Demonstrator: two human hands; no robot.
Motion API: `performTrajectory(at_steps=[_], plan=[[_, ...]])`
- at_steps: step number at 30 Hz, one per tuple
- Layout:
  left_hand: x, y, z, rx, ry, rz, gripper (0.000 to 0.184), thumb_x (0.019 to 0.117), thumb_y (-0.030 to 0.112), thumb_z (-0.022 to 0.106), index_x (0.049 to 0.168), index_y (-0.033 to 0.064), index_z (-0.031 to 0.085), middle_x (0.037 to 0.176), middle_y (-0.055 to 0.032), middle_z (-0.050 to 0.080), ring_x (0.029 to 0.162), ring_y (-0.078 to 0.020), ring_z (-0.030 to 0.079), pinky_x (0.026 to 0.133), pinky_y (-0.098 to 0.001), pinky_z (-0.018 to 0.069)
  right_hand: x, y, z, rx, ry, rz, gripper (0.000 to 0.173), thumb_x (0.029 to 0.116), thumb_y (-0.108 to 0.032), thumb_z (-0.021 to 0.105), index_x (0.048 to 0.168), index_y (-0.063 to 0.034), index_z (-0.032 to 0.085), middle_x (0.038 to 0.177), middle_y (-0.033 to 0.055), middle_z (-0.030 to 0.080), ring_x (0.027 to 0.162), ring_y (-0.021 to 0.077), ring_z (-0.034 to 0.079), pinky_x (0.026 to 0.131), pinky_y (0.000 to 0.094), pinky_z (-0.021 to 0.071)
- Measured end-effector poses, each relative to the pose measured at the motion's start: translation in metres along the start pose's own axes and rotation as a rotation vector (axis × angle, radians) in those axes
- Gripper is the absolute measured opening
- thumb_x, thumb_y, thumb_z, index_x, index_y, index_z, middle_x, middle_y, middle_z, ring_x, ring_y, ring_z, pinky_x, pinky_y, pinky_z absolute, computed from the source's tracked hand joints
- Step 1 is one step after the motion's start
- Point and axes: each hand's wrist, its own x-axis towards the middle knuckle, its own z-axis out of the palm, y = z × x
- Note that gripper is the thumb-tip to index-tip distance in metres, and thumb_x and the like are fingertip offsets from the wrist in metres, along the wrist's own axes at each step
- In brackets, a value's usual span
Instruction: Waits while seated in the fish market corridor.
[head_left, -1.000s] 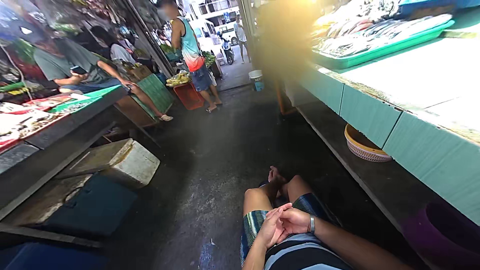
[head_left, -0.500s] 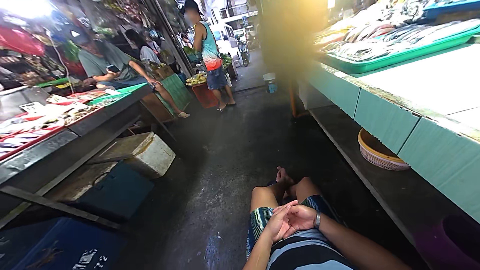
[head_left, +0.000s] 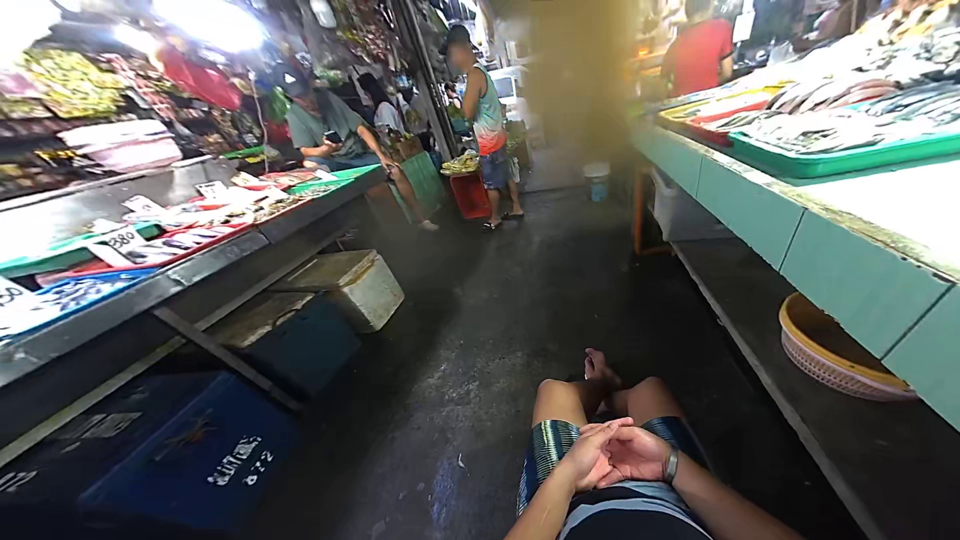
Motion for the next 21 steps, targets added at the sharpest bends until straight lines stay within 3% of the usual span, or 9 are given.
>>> performTrajectory(at_steps=[9,15,17,21], plan=[[0.001,-0.002,-0.001,0.014,-0.002,0.016,0.048,0.113,0.033,0.03,0.147,0.0078,0.053,0.127,-0.0151,0.069,0.12,-0.026,0.066,0.105,-0.0481,0.0522,-0.004,0.0,0.008,0.027,0.056,0.001,0.048,0.1089,-0.036,0.025,0.138,-0.0146,0.057,0.128,0.018,0.067,0.117,0.0343,0.066,0.097,0.0574,0.0549],[0.001,-0.003,-0.002,0.004,-0.033,0.018,0.05,0.113,0.034,0.03,0.149,0.0063,0.051,0.128,-0.0167,0.068,0.12,-0.0269,0.065,0.105,-0.048,0.052,-0.002,0.003,-0.001,0.017,0.015,-0.005,0.05,0.1085,-0.039,0.026,0.144,-0.0154,0.053,0.132,0.018,0.065,0.121,0.0343,0.064,0.1,0.0591,0.0523],[0.002,-0.003,-0.002,-0.003,-0.035,0.017,0.05,0.113,0.034,0.03,0.149,0.0059,0.051,0.128,-0.0172,0.068,0.121,-0.0274,0.065,0.105,-0.0485,0.0518,-0.004,0.003,0.001,0.033,0.024,-0.032,0.051,0.109,-0.04,0.029,0.145,-0.0107,0.051,0.134,0.0195,0.064,0.122,0.0351,0.064,0.101,0.0601,0.0521],[-0.003,0.0,0.002,0.01,-0.011,0.028,0.05,0.1132,0.032,0.029,0.149,0.0053,0.05,0.126,-0.0174,0.069,0.118,-0.0271,0.066,0.104,-0.0482,0.053,-0.005,0.002,0.015,-0.028,0.122,-0.045,0.046,0.1085,-0.037,0.03,0.14,-0.0121,0.054,0.123,0.0146,0.07,0.113,0.0302,0.069,0.093,0.0548,0.0588]])
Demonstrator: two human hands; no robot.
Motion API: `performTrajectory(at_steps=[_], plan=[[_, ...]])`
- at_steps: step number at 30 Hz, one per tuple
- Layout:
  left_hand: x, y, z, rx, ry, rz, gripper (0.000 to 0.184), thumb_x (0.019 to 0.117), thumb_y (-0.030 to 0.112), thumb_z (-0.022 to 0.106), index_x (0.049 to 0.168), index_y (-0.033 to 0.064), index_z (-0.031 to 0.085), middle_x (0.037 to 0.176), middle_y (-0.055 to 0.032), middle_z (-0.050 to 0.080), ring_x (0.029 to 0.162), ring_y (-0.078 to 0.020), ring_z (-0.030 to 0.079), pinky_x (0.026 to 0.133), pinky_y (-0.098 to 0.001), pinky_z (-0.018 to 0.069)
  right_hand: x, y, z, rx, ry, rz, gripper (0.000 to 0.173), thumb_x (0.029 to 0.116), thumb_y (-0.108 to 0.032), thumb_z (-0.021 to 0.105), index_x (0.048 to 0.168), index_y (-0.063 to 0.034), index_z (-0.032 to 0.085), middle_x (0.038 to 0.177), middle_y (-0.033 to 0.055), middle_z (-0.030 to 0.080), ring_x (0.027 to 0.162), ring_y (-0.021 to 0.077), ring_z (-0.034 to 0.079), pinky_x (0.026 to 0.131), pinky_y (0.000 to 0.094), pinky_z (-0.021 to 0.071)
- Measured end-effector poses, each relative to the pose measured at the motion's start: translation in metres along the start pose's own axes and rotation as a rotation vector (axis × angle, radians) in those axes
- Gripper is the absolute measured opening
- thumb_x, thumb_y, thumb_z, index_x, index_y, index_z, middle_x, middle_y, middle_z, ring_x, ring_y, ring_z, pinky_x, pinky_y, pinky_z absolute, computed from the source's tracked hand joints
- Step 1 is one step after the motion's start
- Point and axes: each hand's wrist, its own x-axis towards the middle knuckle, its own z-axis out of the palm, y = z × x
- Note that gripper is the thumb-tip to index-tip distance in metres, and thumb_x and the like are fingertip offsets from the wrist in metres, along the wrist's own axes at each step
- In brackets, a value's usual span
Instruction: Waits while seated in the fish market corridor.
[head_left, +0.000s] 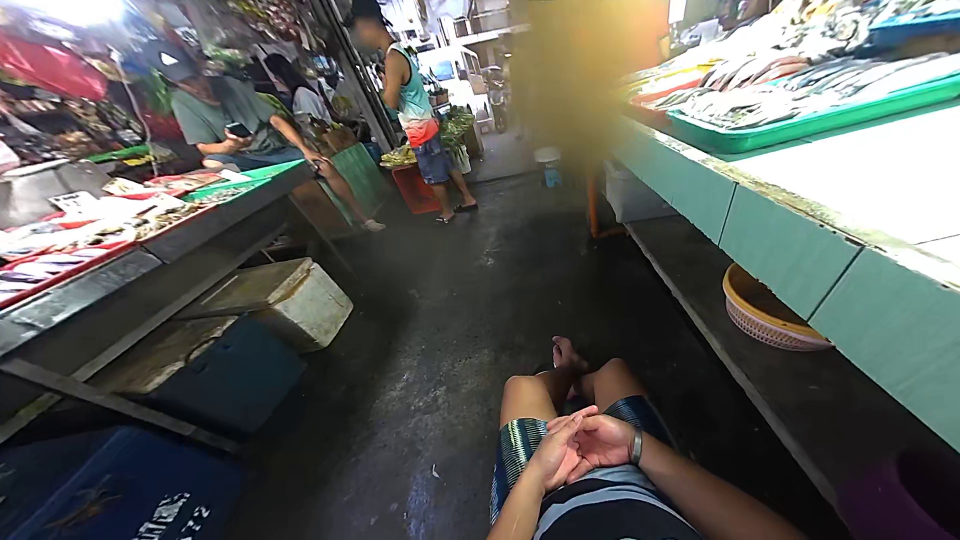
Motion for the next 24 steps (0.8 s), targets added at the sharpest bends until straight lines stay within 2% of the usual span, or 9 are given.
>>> performTrajectory(at_steps=[2,4,8,11,16,24], plan=[[0.0,-0.001,-0.001,-0.018,-0.009,0.004,0.049,0.113,0.032,0.03,0.149,0.0051,0.05,0.127,-0.0183,0.068,0.118,-0.0281,0.066,0.104,-0.0489,0.0531,0.003,0.0,-0.007,0.025,-0.071,0.023,0.048,0.1087,-0.037,0.027,0.14,-0.0132,0.055,0.128,0.0174,0.067,0.117,0.0335,0.066,0.097,0.0586,0.0544],[0.001,-0.002,-0.004,-0.027,-0.026,-0.007,0.05,0.1131,0.032,0.029,0.151,0.0051,0.048,0.13,-0.0192,0.067,0.122,-0.0293,0.064,0.106,-0.0499,0.0516,0.002,-0.001,-0.005,0.042,-0.063,0.026,0.048,0.1085,-0.037,0.026,0.142,-0.0144,0.053,0.129,0.0179,0.066,0.117,0.034,0.066,0.096,0.0579,0.0547],[0.001,-0.001,-0.004,-0.044,-0.026,-0.011,0.05,0.1128,0.031,0.03,0.151,0.0051,0.048,0.129,-0.0185,0.067,0.121,-0.0283,0.065,0.106,-0.0487,0.052,0.002,-0.002,-0.003,0.042,-0.044,0.04,0.051,0.1089,-0.035,0.021,0.139,-0.0115,0.055,0.13,0.0182,0.066,0.118,0.0343,0.065,0.097,0.0588,0.0545],[0.0,0.0,-0.004,-0.061,-0.032,-0.002,0.05,0.1128,0.032,0.031,0.151,0.0042,0.047,0.128,-0.0191,0.067,0.121,-0.0293,0.065,0.105,-0.0497,0.0519,0.006,0.002,-0.01,0.053,-0.092,0.028,0.051,0.1088,-0.038,0.024,0.136,-0.0104,0.057,0.128,0.0184,0.067,0.117,0.0342,0.066,0.097,0.0591,0.0544],[-0.001,-0.001,-0.005,-0.023,-0.032,-0.006,0.051,0.1129,0.032,0.028,0.151,0.0042,0.046,0.132,-0.0182,0.066,0.123,-0.028,0.063,0.107,-0.0493,0.0504,0.006,0.004,-0.012,0.07,-0.105,0.022,0.048,0.1091,-0.036,0.026,0.144,-0.0166,0.052,0.131,0.0173,0.066,0.119,0.0345,0.065,0.098,0.059,0.0538],[0.004,-0.001,-0.007,-0.009,-0.033,0.02,0.05,0.1126,0.031,0.031,0.15,0.0031,0.047,0.131,-0.0174,0.066,0.123,-0.0267,0.063,0.107,-0.0481,0.0504,0.006,-0.001,-0.011,0.09,-0.105,0.026,0.047,0.1089,-0.037,0.028,0.14,-0.0151,0.055,0.126,0.0174,0.068,0.115,0.0336,0.067,0.095,0.0572,0.0555]])
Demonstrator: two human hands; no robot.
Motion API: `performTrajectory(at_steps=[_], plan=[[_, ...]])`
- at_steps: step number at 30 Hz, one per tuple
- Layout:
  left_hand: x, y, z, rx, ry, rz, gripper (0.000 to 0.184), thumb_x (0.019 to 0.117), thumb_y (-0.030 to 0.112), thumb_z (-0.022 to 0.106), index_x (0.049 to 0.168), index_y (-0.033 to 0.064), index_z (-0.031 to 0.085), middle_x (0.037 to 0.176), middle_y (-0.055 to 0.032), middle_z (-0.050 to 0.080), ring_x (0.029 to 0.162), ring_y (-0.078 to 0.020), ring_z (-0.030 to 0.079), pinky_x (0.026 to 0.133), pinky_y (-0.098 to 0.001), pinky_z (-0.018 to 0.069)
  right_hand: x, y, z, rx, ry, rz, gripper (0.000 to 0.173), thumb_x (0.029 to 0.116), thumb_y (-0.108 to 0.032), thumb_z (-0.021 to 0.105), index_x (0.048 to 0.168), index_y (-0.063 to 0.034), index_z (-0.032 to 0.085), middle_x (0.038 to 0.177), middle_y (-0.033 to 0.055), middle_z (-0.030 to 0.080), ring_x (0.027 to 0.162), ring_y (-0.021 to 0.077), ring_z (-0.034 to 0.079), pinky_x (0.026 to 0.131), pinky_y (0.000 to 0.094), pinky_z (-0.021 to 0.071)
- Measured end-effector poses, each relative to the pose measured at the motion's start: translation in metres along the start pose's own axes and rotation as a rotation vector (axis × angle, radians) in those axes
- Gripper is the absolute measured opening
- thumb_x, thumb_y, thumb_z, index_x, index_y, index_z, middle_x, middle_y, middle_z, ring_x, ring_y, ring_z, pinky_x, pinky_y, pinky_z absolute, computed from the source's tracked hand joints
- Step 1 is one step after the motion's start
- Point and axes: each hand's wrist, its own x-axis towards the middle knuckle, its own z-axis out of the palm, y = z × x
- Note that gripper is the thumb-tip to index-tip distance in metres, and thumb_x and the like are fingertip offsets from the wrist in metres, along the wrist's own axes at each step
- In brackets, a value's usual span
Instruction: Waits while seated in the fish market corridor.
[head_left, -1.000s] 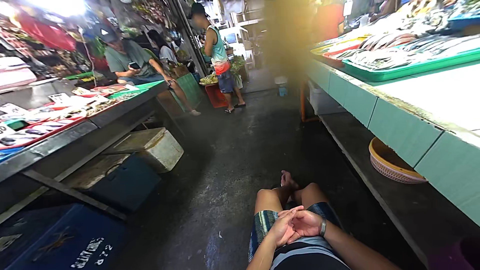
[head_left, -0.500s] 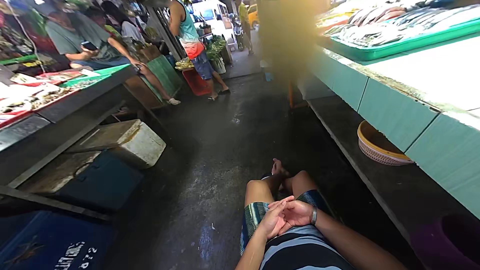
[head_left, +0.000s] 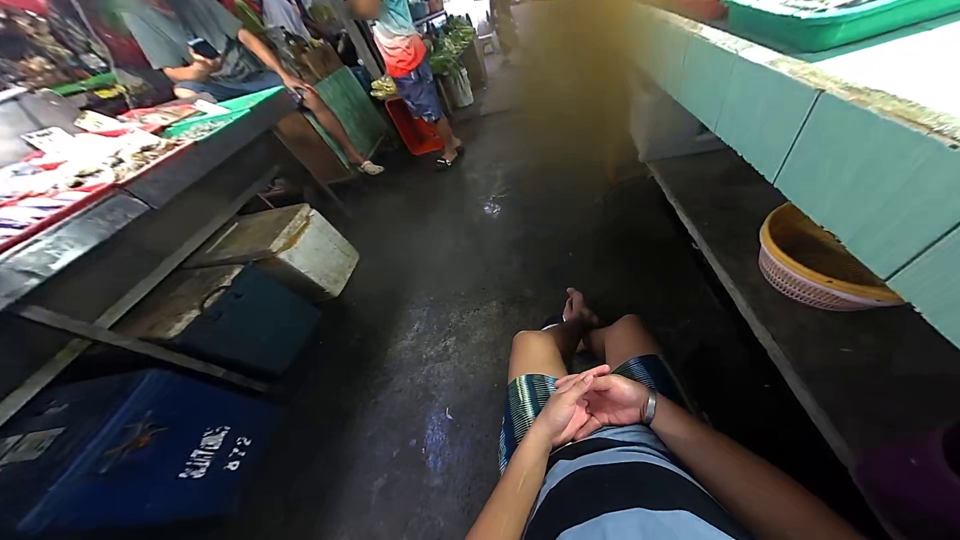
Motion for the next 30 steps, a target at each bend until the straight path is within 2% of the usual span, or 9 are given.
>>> performTrajectory(at_steps=[8,21,25,30], plan=[[0.0,0.002,0.001,-0.041,-0.016,-0.016,0.051,0.1124,0.033,0.03,0.152,0.0042,0.045,0.129,-0.0187,0.067,0.12,-0.0288,0.065,0.105,-0.0498,0.0522,0.0,-0.001,-0.003,-0.021,0.02,0.011,0.048,0.1096,-0.037,0.026,0.143,-0.0153,0.053,0.128,0.018,0.067,0.115,0.0339,0.067,0.095,0.0568,0.0559],[0.001,0.001,-0.003,-0.043,-0.027,-0.013,0.051,0.1121,0.033,0.033,0.151,0.0037,0.047,0.13,-0.0187,0.067,0.122,-0.0283,0.064,0.107,-0.0489,0.0514,0.0,0.0,-0.001,0.04,0.025,-0.001,0.049,0.1099,-0.038,0.026,0.142,-0.0139,0.055,0.124,0.0189,0.068,0.112,0.0341,0.068,0.094,0.0559,0.0564],[-0.001,0.003,0.0,-0.06,-0.026,-0.019,0.051,0.1128,0.031,0.028,0.152,0.0039,0.045,0.131,-0.019,0.066,0.122,-0.0286,0.064,0.106,-0.0498,0.0507,0.002,0.0,-0.003,-0.01,0.018,0.012,0.049,0.1098,-0.038,0.025,0.141,-0.0145,0.054,0.128,0.018,0.067,0.116,0.0343,0.066,0.096,0.0582,0.055],[-0.002,-0.001,-0.002,-0.018,-0.036,0.003,0.051,0.1127,0.031,0.029,0.152,0.0036,0.046,0.132,-0.0194,0.066,0.123,-0.0292,0.063,0.107,-0.0498,0.0505,-0.004,0.0,0.012,0.024,0.087,-0.024,0.049,0.1098,-0.038,0.033,0.145,-0.008,0.049,0.127,0.0218,0.067,0.117,0.0362,0.066,0.099,0.0589,0.0542]])
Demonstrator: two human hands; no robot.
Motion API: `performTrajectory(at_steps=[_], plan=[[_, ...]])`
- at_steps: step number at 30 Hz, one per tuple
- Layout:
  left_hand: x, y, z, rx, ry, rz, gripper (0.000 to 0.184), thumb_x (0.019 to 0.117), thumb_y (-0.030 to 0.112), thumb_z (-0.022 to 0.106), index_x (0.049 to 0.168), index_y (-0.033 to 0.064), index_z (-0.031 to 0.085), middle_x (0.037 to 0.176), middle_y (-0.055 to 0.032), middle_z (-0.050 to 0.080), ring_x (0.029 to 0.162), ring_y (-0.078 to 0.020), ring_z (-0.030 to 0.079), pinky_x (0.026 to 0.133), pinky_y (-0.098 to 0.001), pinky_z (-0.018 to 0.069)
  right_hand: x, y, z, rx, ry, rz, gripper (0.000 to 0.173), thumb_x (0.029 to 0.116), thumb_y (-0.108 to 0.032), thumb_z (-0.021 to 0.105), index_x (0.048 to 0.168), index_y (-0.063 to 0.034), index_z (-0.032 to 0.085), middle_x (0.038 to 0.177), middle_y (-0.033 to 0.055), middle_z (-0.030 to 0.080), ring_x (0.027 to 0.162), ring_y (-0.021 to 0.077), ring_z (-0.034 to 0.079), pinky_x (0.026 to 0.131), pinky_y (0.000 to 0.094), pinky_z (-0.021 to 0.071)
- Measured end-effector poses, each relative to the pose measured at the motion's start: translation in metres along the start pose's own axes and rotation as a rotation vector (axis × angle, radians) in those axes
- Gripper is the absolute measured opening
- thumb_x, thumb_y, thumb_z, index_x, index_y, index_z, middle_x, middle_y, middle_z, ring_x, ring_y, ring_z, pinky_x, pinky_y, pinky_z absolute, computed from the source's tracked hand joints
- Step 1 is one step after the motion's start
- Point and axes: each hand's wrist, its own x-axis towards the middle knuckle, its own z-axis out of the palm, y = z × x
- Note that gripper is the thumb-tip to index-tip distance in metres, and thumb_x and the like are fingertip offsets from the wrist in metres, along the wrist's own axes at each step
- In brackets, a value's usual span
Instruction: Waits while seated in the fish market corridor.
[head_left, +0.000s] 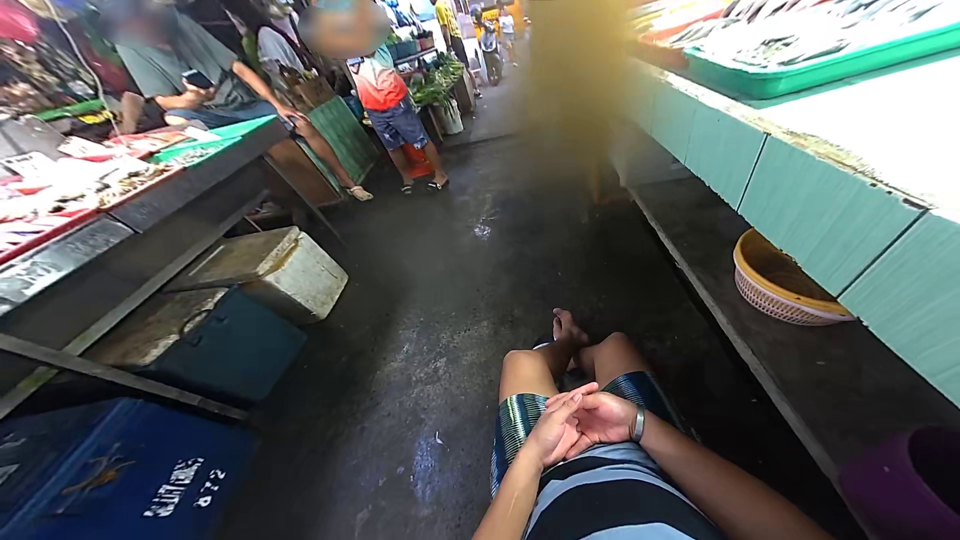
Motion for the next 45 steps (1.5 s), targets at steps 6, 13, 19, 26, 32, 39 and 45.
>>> performTrajectory(at_steps=[6,13,19,26,32,39,45], plan=[[-0.003,0.003,0.004,0.03,0.009,0.024,0.049,0.1125,0.029,0.029,0.148,0.0028,0.051,0.128,-0.018,0.068,0.118,-0.0273,0.066,0.103,-0.0476,0.0537,0.001,0.003,0.002,-0.085,0.016,-0.026,0.046,0.1093,-0.039,0.033,0.136,-0.011,0.057,0.115,0.0183,0.072,0.105,0.0333,0.071,0.091,0.0559,0.0582],[-0.006,0.002,0.003,0.027,-0.009,0.021,0.049,0.112,0.029,0.029,0.149,0.0047,0.051,0.132,-0.0158,0.067,0.122,-0.0258,0.064,0.104,-0.0473,0.0524,0.0,0.005,0.002,-0.084,0.037,-0.025,0.047,0.1093,-0.04,0.033,0.137,-0.0104,0.056,0.114,0.0204,0.072,0.105,0.0359,0.071,0.092,0.0571,0.0578],[-0.006,0.001,0.004,0.049,0.007,0.034,0.049,0.1126,0.028,0.027,0.148,0.0041,0.051,0.132,-0.0158,0.066,0.121,-0.0255,0.064,0.104,-0.0474,0.0522,-0.001,0.005,0.002,-0.112,0.039,-0.029,0.045,0.1096,-0.038,0.033,0.139,-0.0116,0.056,0.112,0.0207,0.072,0.104,0.0361,0.072,0.092,0.0572,0.0581],[-0.014,0.017,0.024,0.096,0.092,0.004,0.049,0.113,0.029,0.026,0.147,0.0039,0.051,0.13,-0.0118,0.067,0.118,-0.0189,0.064,0.103,-0.041,0.0518,-0.005,-0.001,0.022,-0.125,0.104,-0.028,0.041,0.1076,-0.033,0.04,0.141,-0.0129,0.052,0.114,0.0171,0.073,0.103,0.0332,0.073,0.087,0.0535,0.0605],[-0.006,0.002,0.008,0.086,0.03,0.052,0.048,0.1122,0.028,0.029,0.147,0.0033,0.052,0.133,-0.0134,0.066,0.122,-0.0225,0.063,0.105,-0.0448,0.0515,-0.001,0.006,0.002,-0.109,0.063,-0.03,0.044,0.1099,-0.039,0.035,0.137,-0.0121,0.057,0.113,0.0199,0.072,0.105,0.0362,0.071,0.092,0.0582,0.0581],[-0.006,0.0,0.005,0.046,0.003,0.052,0.048,0.1119,0.029,0.031,0.146,0.0035,0.054,0.13,-0.0156,0.067,0.121,-0.025,0.064,0.105,-0.0463,0.0519,-0.002,0.006,0.004,-0.075,0.039,-0.033,0.043,0.1096,-0.038,0.036,0.137,-0.0108,0.057,0.115,0.0191,0.071,0.105,0.0354,0.071,0.092,0.0578,0.0582],[-0.004,0.0,0.004,0.029,-0.023,0.036,0.049,0.1116,0.031,0.033,0.147,0.0048,0.053,0.13,-0.0152,0.068,0.121,-0.0248,0.065,0.105,-0.0461,0.052,-0.002,0.005,0.003,-0.068,0.052,-0.041,0.042,0.1089,-0.037,0.04,0.139,-0.0118,0.056,0.114,0.0196,0.071,0.104,0.0358,0.071,0.091,0.0583,0.0583]])
